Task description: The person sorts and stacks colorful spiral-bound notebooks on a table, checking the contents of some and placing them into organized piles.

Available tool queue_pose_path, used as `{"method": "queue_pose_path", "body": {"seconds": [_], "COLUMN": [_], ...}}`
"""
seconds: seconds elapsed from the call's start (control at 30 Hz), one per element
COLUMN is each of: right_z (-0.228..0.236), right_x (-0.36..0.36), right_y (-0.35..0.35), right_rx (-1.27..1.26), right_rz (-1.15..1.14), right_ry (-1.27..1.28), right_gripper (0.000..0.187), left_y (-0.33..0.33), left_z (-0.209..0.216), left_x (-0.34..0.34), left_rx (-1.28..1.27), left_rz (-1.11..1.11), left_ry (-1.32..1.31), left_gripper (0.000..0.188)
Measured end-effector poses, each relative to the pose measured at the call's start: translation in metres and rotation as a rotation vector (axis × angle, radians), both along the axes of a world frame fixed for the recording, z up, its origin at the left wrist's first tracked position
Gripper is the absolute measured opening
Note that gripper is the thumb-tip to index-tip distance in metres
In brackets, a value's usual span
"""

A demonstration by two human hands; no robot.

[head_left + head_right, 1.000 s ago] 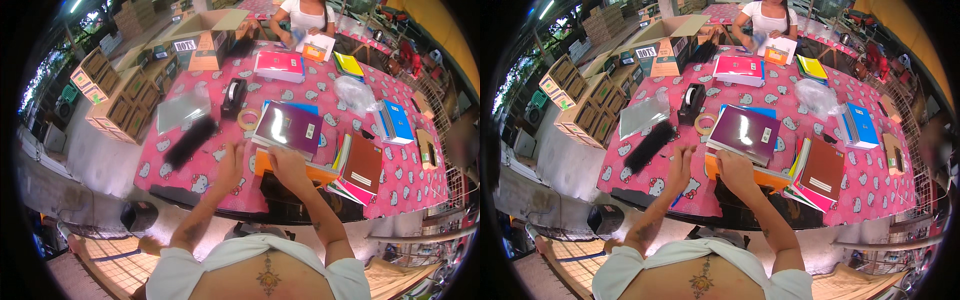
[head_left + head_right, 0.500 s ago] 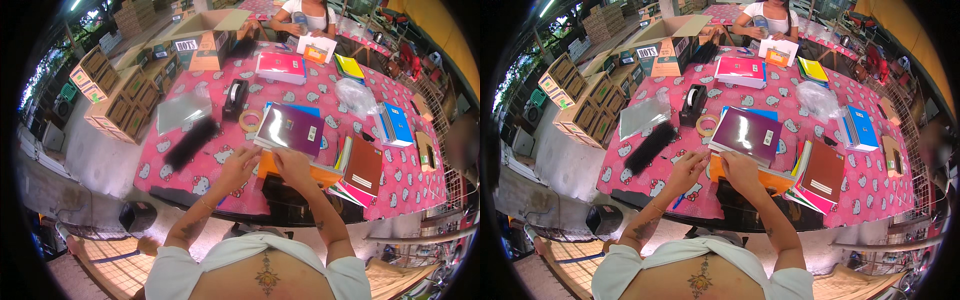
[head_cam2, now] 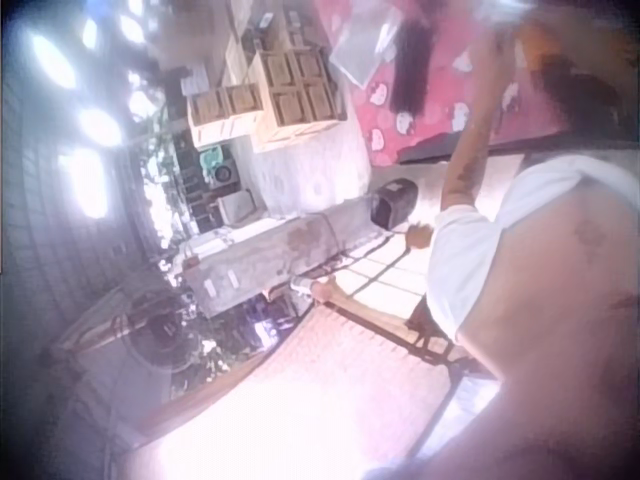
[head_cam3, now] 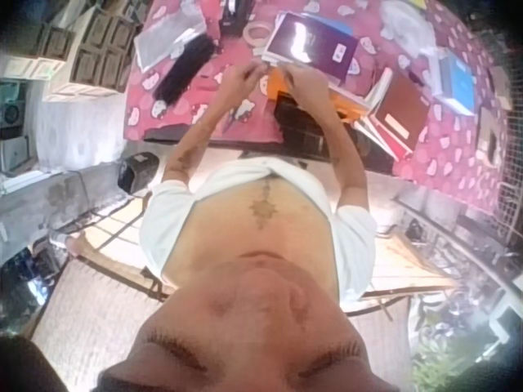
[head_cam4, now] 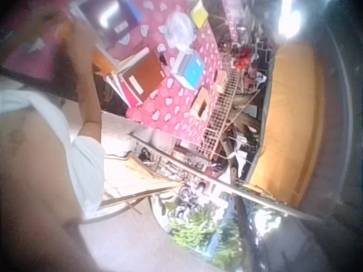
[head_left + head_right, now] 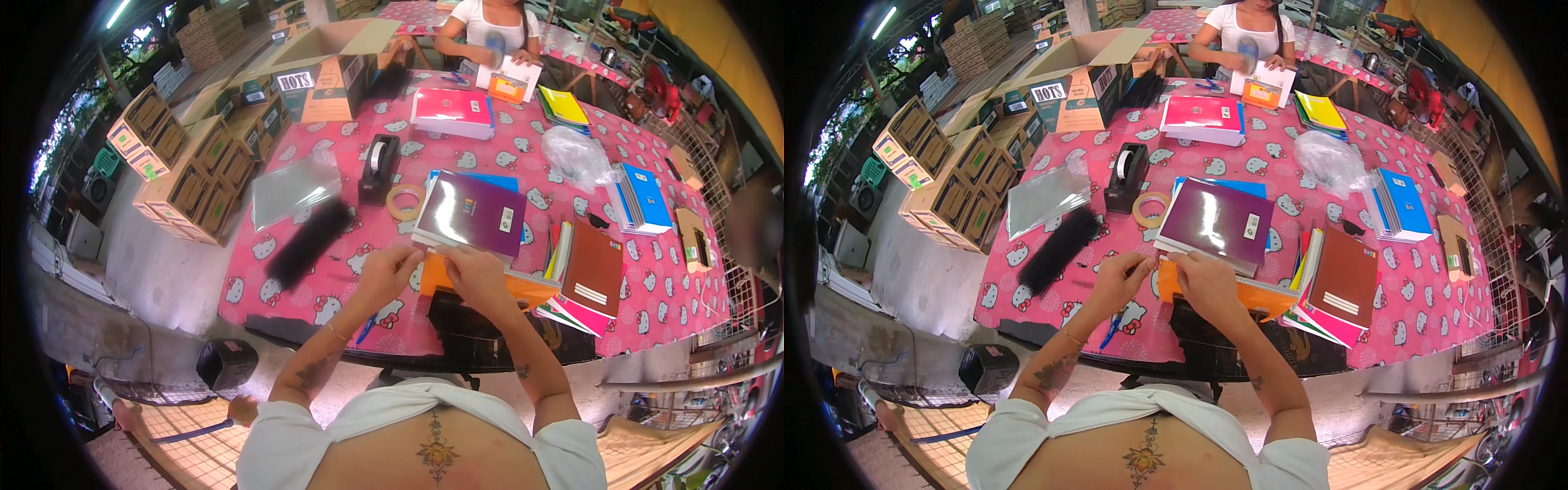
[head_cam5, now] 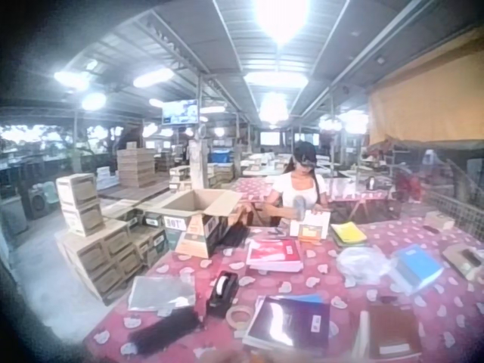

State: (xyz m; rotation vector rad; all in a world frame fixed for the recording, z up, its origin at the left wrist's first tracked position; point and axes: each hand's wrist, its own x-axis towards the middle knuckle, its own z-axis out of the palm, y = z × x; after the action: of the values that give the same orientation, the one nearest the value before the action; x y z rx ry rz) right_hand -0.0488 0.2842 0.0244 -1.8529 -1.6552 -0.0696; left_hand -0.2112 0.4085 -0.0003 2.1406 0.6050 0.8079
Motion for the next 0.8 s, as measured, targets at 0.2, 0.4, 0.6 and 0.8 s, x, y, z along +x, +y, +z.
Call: {"method": "queue_pose_path", "body": {"seconds": [0.2, 0.4, 0.6, 0.8], "right_z": [0.004, 0.01, 0.005, 0.006], "right_x": [-0.005, -0.009, -0.007, -0.008], "right_y": [-0.003, -0.004, -0.005, -0.006], "right_rx": [0.003, -0.04, -0.014, -0.021], "right_rz": [0.02, 0.031, 0.039, 0.056], "right_ry": [-0.001, 0.003, 0.016, 0.055], "right_gripper": [0.023, 0.023, 0.021, 0.015], "left_y": [0.01, 0.009, -0.001, 0.001], "left_z": [0.014, 0.004, 0.007, 0.02], "left_x": [0.0, 0.0, 0.002, -0.004], "left_rx": [0.04, 0.181, 0.099, 0.18], "left_rz": [-0.059, -0.008, -0.07, -0.108], "left_ry": [0.112, 0.015, -0.095, 0.101], "left_gripper": [0.022, 0.018, 0.016, 0.018]}}
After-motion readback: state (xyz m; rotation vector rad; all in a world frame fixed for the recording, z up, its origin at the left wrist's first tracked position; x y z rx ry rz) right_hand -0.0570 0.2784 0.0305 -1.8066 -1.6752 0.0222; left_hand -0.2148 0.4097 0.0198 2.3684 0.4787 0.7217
